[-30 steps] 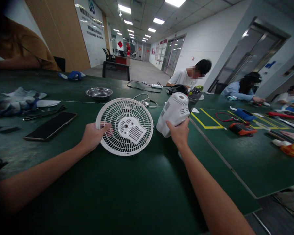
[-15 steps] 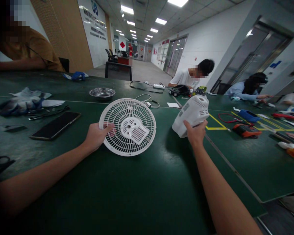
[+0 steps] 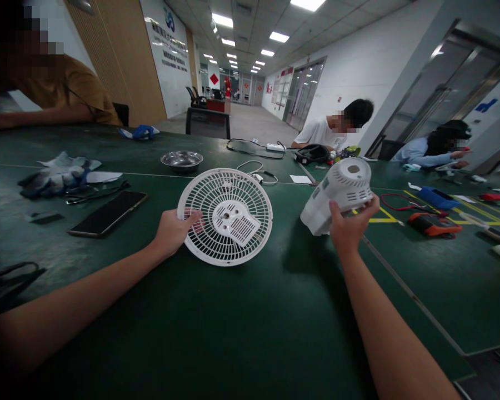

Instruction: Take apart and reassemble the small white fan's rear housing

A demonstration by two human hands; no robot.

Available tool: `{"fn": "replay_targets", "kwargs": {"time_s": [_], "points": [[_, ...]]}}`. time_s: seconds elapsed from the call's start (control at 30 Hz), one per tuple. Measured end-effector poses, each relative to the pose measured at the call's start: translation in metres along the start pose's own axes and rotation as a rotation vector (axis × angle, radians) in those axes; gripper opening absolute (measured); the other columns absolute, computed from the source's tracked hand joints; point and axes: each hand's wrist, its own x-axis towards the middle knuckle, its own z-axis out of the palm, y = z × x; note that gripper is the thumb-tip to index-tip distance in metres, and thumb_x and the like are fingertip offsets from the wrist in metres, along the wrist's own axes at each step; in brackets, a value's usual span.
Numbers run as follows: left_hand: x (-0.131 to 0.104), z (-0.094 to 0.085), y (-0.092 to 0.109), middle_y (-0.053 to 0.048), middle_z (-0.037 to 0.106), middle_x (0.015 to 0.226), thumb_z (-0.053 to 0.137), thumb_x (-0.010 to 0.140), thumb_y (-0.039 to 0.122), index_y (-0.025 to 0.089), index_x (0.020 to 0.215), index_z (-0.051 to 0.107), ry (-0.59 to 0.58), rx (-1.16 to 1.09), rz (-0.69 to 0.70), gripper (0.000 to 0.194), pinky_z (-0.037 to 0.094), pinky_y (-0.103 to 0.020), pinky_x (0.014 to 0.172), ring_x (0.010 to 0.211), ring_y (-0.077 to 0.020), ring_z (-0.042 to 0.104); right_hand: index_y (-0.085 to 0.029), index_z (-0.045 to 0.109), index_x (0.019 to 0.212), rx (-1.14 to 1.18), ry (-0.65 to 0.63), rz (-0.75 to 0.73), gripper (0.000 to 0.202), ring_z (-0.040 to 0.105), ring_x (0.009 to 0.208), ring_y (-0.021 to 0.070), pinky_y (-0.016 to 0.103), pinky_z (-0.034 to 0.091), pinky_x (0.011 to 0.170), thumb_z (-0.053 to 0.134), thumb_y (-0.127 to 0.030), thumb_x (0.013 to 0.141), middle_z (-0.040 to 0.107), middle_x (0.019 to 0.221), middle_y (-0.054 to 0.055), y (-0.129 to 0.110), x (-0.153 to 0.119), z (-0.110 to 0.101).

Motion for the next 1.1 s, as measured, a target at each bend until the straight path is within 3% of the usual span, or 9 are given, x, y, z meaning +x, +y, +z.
{"fn": "replay_targets", "kwargs": {"time_s": [0.13, 0.2, 0.3, 0.47, 0.6, 0.77, 0.87, 1.0, 1.1], "points": [[-0.002, 0.003, 0.008, -0.008, 0.079, 0.084, 0.075, 0.089, 0.029, 0.015, 0.095, 0.076, 0.021, 0.002, -0.045, 0.015, 0.064, -0.039, 0.069, 0.075, -0.0242, 0.077, -0.020, 0.041, 0.136, -0.032, 0.137, -0.161, 0.087, 0.055, 0.131, 0.0365, 0.052, 0.047, 0.107, 0.086, -0.043, 0.066, 0.053, 0.142, 0.022, -0.015, 0.000, -0.002], [-0.003, 0.004, 0.011, -0.008, 0.079, 0.084, 0.073, 0.089, 0.025, 0.014, 0.095, 0.075, 0.026, 0.009, -0.065, 0.013, 0.063, -0.038, 0.070, 0.074, -0.0230, 0.076, -0.020, 0.041, 0.132, 0.036, 0.104, -0.173, 0.088, 0.060, 0.123, 0.0349, 0.052, 0.051, 0.101, 0.087, -0.047, 0.061, 0.056, 0.134, 0.019, -0.027, -0.008, 0.003], [-0.003, 0.004, 0.012, -0.008, 0.078, 0.084, 0.073, 0.090, 0.024, 0.014, 0.096, 0.075, 0.011, 0.018, -0.070, 0.011, 0.063, -0.038, 0.070, 0.074, -0.0228, 0.076, -0.020, 0.042, 0.129, 0.123, -0.129, -0.025, 0.085, 0.066, 0.109, 0.0307, 0.049, 0.055, 0.095, 0.085, -0.054, 0.063, 0.063, 0.124, 0.014, -0.043, -0.031, 0.018], [-0.003, 0.003, 0.011, -0.007, 0.078, 0.082, 0.073, 0.091, 0.023, 0.015, 0.094, 0.075, 0.018, 0.013, -0.055, 0.009, 0.062, -0.037, 0.070, 0.073, -0.0227, 0.075, -0.019, 0.051, 0.125, -0.081, -0.507, 0.231, 0.076, 0.070, 0.104, 0.0345, 0.052, 0.054, 0.096, 0.080, -0.061, 0.069, 0.071, 0.116, 0.017, -0.044, -0.067, 0.042], [-0.004, 0.003, 0.012, -0.007, 0.078, 0.084, 0.073, 0.091, 0.024, 0.015, 0.097, 0.075, 0.001, 0.009, -0.064, 0.011, 0.062, -0.038, 0.071, 0.076, -0.0239, 0.075, -0.014, 0.050, 0.132, -0.327, -0.691, 0.222, 0.081, 0.069, 0.107, 0.0392, 0.055, 0.052, 0.098, 0.075, -0.064, 0.074, 0.072, 0.117, 0.022, -0.033, -0.073, 0.053], [-0.001, 0.002, 0.008, -0.007, 0.078, 0.086, 0.075, 0.091, 0.025, 0.016, 0.099, 0.075, -0.011, -0.012, -0.086, 0.012, 0.063, -0.040, 0.074, 0.078, -0.0244, 0.076, -0.009, 0.053, 0.138, -0.502, -0.738, 0.114, 0.080, 0.059, 0.124, 0.0452, 0.062, 0.045, 0.106, 0.068, -0.064, 0.081, 0.065, 0.129, 0.027, -0.026, -0.075, 0.057], [0.003, 0.000, 0.006, -0.007, 0.078, 0.087, 0.075, 0.091, 0.027, 0.016, 0.099, 0.075, -0.096, -0.027, -0.123, 0.014, 0.063, -0.040, 0.076, 0.080, -0.0240, 0.076, -0.011, 0.055, 0.140, -0.417, -0.693, 0.063, 0.074, 0.057, 0.127, 0.0431, 0.064, 0.042, 0.110, 0.065, -0.059, 0.085, 0.063, 0.132, 0.025, -0.030, -0.073, 0.052], [0.006, -0.002, 0.005, -0.007, 0.079, 0.086, 0.077, 0.089, 0.028, 0.016, 0.097, 0.076, -0.175, -0.006, -0.138, 0.014, 0.063, -0.040, 0.075, 0.079, -0.0237, 0.076, -0.016, 0.064, 0.134, -0.123, -0.493, -0.048, 0.059, 0.063, 0.113, 0.0341, 0.055, 0.050, 0.103, 0.066, -0.051, 0.087, 0.065, 0.128, 0.020, -0.053, -0.068, 0.039], [0.007, -0.002, 0.003, -0.006, 0.078, 0.081, 0.077, 0.088, 0.027, 0.016, 0.091, 0.076, -0.150, 0.009, -0.117, 0.011, 0.062, -0.039, 0.072, 0.074, -0.0229, 0.075, -0.020, 0.074, 0.110, 0.228, -0.600, 0.216, 0.042, 0.067, 0.083, 0.0255, 0.044, 0.057, 0.081, 0.064, -0.056, 0.090, 0.073, 0.094, 0.010, -0.076, -0.076, 0.035]]}}
